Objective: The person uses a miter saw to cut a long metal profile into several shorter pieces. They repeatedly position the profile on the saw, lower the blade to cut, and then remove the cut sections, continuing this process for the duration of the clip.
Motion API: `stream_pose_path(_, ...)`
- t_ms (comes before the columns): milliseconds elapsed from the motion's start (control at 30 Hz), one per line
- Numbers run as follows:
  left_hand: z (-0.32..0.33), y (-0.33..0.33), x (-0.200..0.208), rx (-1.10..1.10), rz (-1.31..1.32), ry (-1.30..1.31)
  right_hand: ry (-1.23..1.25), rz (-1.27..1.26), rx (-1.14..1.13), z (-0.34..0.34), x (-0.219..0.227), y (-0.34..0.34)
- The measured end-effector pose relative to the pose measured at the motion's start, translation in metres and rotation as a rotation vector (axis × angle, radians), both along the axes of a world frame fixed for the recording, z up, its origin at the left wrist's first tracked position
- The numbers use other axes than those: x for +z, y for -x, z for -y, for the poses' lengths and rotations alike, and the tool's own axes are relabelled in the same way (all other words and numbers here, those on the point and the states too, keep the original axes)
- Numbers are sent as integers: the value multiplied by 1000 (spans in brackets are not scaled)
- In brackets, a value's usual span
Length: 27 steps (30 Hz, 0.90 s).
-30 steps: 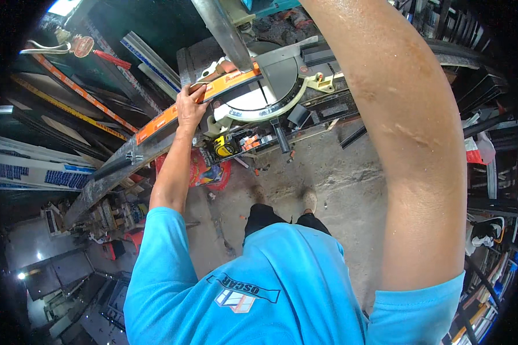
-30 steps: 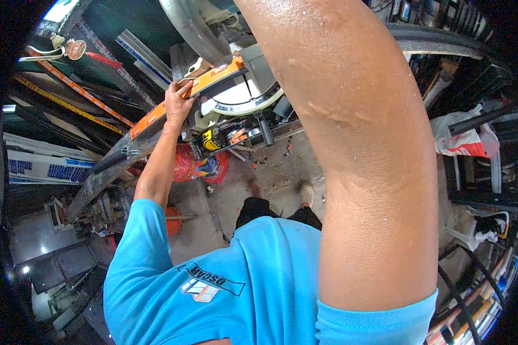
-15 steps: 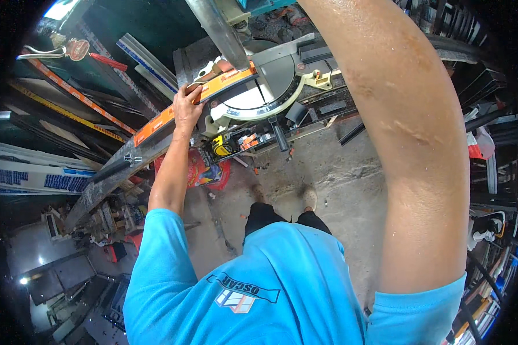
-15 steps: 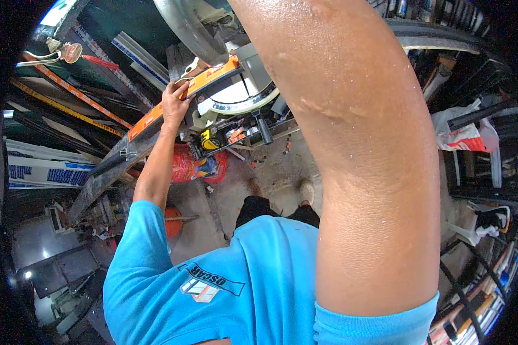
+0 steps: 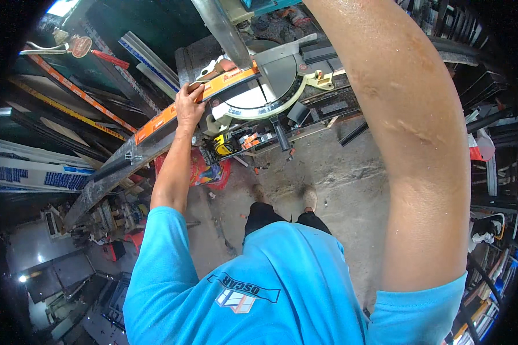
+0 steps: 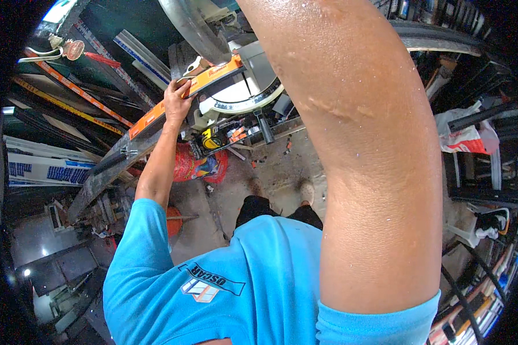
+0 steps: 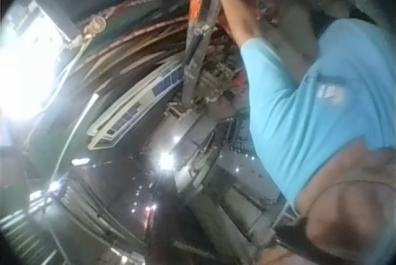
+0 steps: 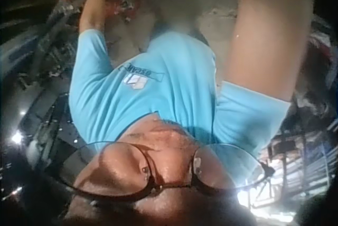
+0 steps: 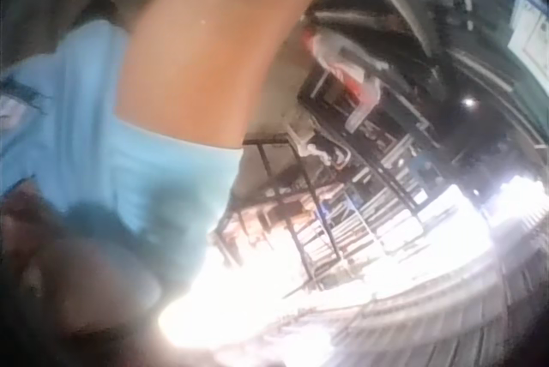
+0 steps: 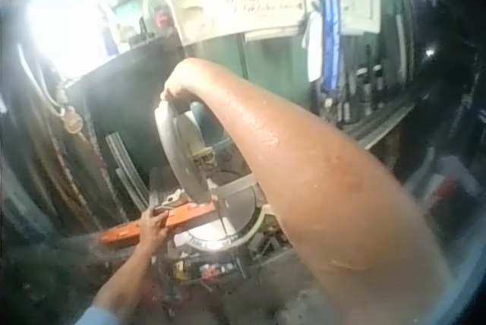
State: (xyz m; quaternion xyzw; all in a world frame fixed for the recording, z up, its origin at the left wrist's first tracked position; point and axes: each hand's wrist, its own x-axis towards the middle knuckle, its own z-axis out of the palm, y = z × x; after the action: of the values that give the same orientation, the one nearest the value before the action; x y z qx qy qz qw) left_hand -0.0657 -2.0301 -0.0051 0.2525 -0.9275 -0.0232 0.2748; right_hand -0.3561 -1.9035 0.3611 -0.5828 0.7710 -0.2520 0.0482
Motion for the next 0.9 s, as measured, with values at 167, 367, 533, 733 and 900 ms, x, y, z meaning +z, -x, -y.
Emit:
stream_pose_path(167,-3,3,1,2,-15,39,4,-3,-7,-2,0,0)
stream_pose_path(367,-5,2,1,20,-20,22,12,-3,-8,-3,1,-1)
stream_pose_path(533,-7,4,3,24,-20,-18,21,-8,-13,-3,2,-1)
stream_pose_path(733,-4,3,-3,43,-23,7,34,-3,-14,-4,3,-4)
stream_pose_path(900,-8,4,0,52,-13,24,43,0,-22,-6,3,-3)
